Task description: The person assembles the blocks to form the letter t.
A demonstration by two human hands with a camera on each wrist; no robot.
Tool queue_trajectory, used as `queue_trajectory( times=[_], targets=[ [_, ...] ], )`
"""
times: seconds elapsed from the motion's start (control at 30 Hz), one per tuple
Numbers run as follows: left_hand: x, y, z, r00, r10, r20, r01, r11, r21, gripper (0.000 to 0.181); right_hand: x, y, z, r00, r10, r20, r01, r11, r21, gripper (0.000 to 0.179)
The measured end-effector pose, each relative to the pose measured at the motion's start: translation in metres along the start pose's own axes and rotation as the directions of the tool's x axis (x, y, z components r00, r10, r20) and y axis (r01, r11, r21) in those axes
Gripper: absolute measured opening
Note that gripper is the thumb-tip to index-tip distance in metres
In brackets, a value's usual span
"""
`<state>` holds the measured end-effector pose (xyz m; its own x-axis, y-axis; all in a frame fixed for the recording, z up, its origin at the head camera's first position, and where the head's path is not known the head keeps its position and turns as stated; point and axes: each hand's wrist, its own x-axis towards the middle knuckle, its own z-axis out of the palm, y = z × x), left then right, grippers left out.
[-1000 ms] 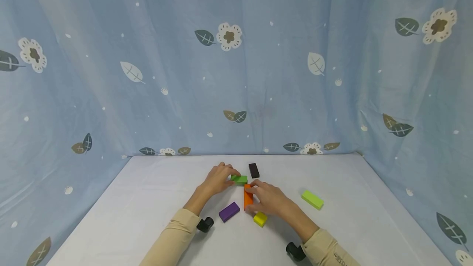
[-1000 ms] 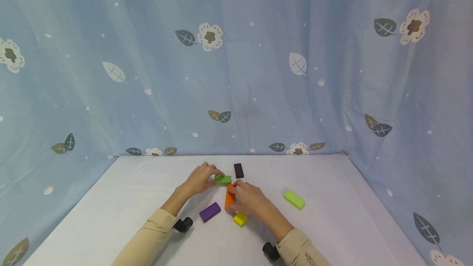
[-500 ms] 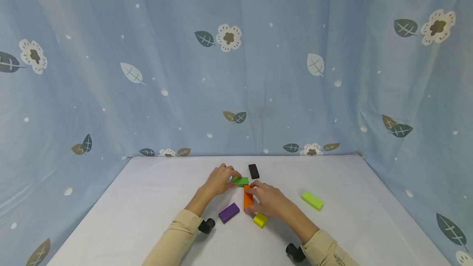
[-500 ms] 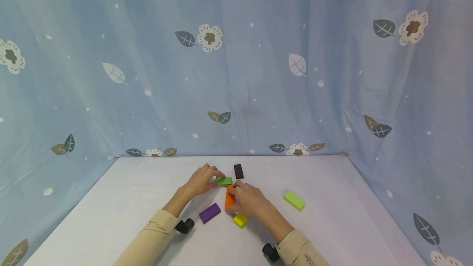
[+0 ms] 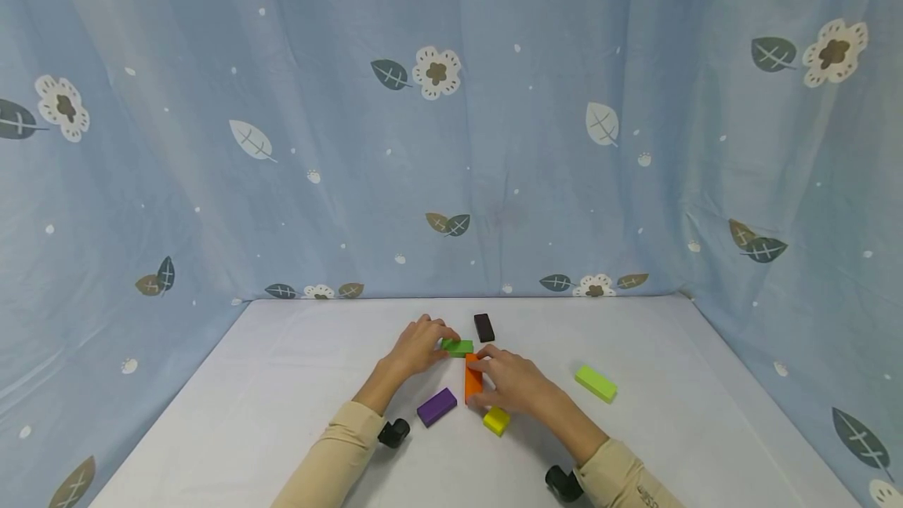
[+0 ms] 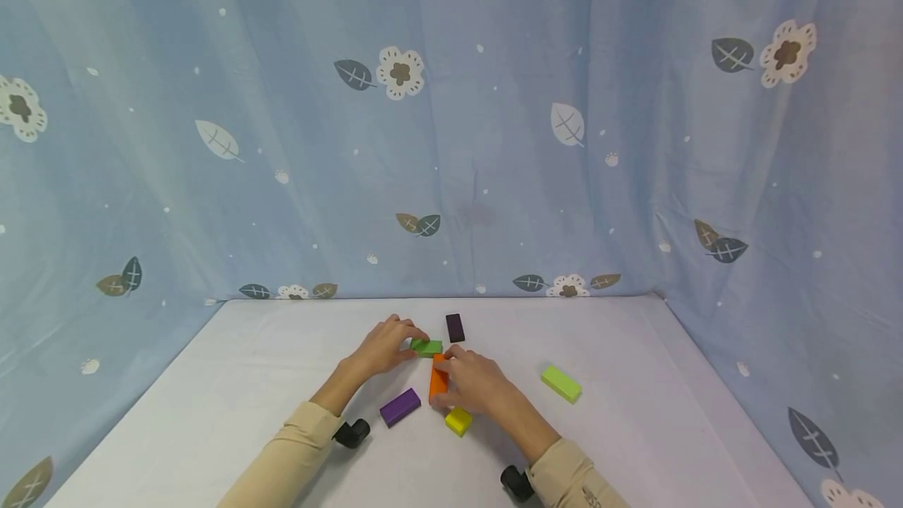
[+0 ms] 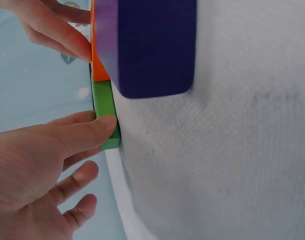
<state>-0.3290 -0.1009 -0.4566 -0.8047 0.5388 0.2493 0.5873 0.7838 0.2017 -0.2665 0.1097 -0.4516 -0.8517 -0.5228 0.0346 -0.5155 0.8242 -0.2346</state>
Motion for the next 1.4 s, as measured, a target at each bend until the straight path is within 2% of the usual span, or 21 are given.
queue_trajectory(
  times=[0.47, 0.83, 1.0, 1.1, 1.3, 1.4],
  targets=[
    [-0.003, 0.001, -0.004, 0.998, -0.017, 0.059, 0.018, 0.999, -0.029, 0.029, -0.001, -0.001, 0.001, 1.000, -0.008, -0.008, 0.008, 1.000, 0.000, 0.061],
    [-0.008, -0.001, -0.002, 0.998, -0.002, 0.059, 0.007, 0.997, -0.078, 0.035, 0.000, 0.000, 0.000, 1.000, -0.005, 0.000, 0.005, 1.000, 0.000, 0.062],
    [-0.011, 0.002, -0.002, 0.998, 0.014, 0.069, -0.007, 0.995, -0.101, 0.037, -0.001, 0.001, 0.000, 1.000, -0.018, -0.004, 0.018, 1.000, 0.000, 0.062],
    [-0.013, 0.007, -0.004, 0.996, 0.043, 0.076, -0.035, 0.993, -0.109, 0.039, -0.001, 0.002, 0.000, 1.000, -0.019, -0.008, 0.019, 1.000, -0.001, 0.062],
    [-0.017, 0.013, -0.002, 0.986, 0.143, 0.081, -0.134, 0.985, -0.106, 0.040, -0.001, 0.005, 0.002, 0.999, -0.031, -0.016, 0.031, 0.999, 0.008, 0.057],
    [-0.018, 0.014, -0.003, 0.983, 0.156, 0.097, -0.149, 0.986, -0.077, 0.044, 0.001, 0.004, 0.003, 0.998, -0.061, -0.027, 0.061, 0.998, 0.013, 0.055]
  ],
)
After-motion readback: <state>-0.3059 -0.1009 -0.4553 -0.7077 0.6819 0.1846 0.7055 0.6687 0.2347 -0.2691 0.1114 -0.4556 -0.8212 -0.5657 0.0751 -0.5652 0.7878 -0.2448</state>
